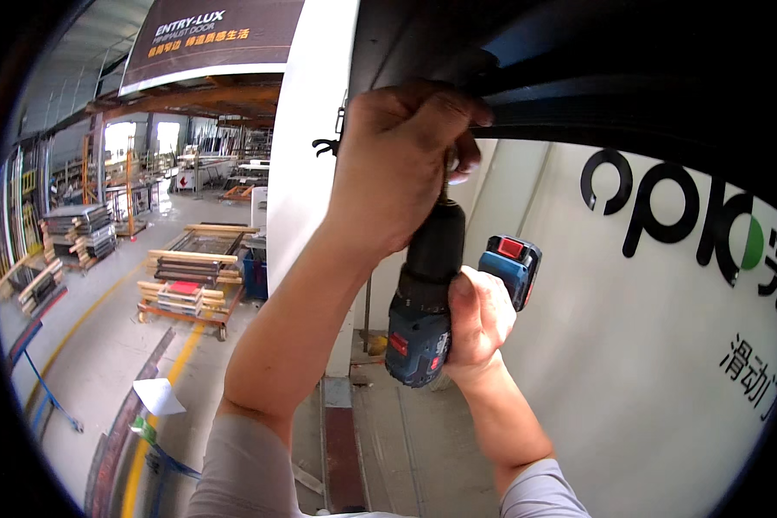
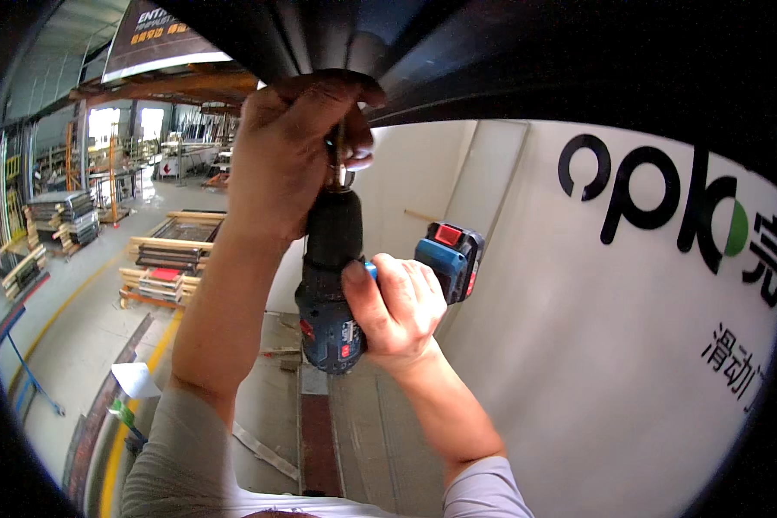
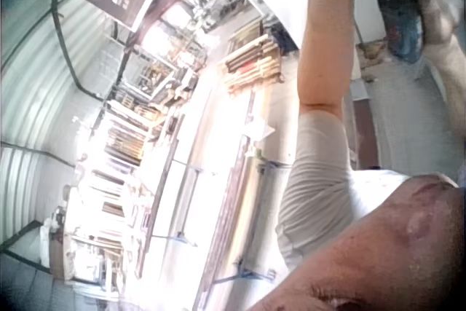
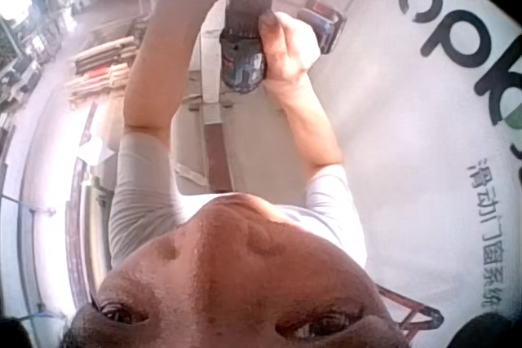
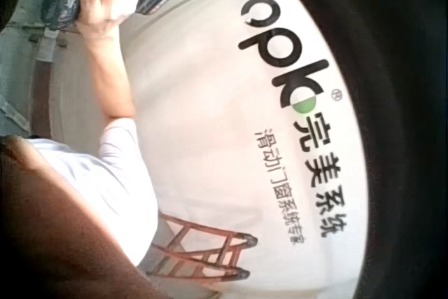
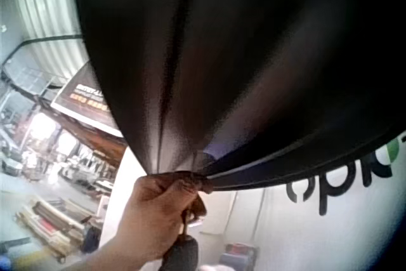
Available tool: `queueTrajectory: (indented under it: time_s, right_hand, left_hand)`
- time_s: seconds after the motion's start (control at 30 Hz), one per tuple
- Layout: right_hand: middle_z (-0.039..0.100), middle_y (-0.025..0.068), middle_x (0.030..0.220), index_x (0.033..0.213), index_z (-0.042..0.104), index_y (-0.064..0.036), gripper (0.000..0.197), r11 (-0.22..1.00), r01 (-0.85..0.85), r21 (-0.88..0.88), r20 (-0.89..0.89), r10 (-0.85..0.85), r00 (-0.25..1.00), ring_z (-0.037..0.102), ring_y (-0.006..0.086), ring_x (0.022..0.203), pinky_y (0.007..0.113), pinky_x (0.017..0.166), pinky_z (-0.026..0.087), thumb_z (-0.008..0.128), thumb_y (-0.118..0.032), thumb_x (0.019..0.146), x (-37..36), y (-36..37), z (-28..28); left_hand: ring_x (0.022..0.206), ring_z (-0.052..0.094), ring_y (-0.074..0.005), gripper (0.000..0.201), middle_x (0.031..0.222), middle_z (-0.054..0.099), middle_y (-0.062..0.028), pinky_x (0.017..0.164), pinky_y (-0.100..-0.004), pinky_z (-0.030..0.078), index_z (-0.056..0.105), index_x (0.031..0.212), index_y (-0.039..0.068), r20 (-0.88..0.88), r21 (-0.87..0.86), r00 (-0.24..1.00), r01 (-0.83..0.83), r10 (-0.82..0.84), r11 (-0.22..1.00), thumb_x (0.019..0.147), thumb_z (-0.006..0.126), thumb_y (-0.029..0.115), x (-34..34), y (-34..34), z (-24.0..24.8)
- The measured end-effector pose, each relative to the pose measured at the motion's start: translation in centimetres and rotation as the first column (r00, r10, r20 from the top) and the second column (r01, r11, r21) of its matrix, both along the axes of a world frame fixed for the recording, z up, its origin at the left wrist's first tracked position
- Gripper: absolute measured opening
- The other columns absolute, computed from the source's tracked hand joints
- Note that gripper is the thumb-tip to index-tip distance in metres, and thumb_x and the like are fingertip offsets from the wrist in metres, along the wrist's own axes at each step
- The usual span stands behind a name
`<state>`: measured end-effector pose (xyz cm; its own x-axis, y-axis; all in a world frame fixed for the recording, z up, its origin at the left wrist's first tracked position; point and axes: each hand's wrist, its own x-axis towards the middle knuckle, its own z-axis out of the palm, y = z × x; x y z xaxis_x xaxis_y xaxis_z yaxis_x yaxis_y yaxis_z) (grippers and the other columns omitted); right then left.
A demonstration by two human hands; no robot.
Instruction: The person uses a power drill to drive screws into a black metal frame, then uses a spreader clamp to hold or adjust the frame parts, and finally picks up and moves metal bars within the workshop.
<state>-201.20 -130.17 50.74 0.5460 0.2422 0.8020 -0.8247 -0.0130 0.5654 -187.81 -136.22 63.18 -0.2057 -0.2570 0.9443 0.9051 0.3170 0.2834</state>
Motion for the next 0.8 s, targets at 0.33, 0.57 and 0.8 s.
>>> queueTrajectory:
  time_s: [0.33,0.57,0.8]
  right_hand:
    - [0.065,0.0214,0.099,0.109,0.061,0.0058,0.037,0.992,0.112,-0.058,0.018,-0.111,0.994,0.063,0.0318,0.069,0.039,0.062,0.052,0.068,0.000,0.073,0.1,0.5,0.1]
    - [0.068,0.0218,0.098,0.123,0.056,0.0108,0.063,0.998,0.045,0.038,0.158,-0.050,0.986,0.068,0.0361,0.076,0.043,0.068,0.057,0.083,-0.026,0.079,0.9,0.8,-1.7]
    - [0.064,0.0125,0.110,0.144,0.044,-0.0051,0.057,0.911,-0.389,0.134,0.405,0.308,0.861,0.063,0.0216,0.084,0.035,0.069,0.055,0.038,-0.046,0.105,-1.5,2.5,-3.4]
  left_hand:
    - [0.073,0.061,-0.0092,0.024,0.084,0.068,-0.0063,0.064,-0.0235,0.048,0.069,0.101,-0.007,-0.097,0.489,0.945,-0.227,0.312,0.842,0.095,0.051,0.007,0.6,2.0,-14.4]
    - [0.065,0.050,-0.0133,0.029,0.084,0.062,-0.0112,0.059,-0.0263,0.041,0.064,0.105,-0.011,-0.364,0.428,0.836,-0.241,0.411,0.871,0.082,0.049,-0.001,-2.0,2.9,-18.4]
    - [0.062,0.056,-0.0228,0.034,0.079,0.060,-0.0160,0.058,-0.0304,0.045,0.063,0.100,-0.012,-0.484,0.375,0.831,-0.084,0.272,0.923,0.071,0.049,-0.001,-1.2,4.3,-16.8]
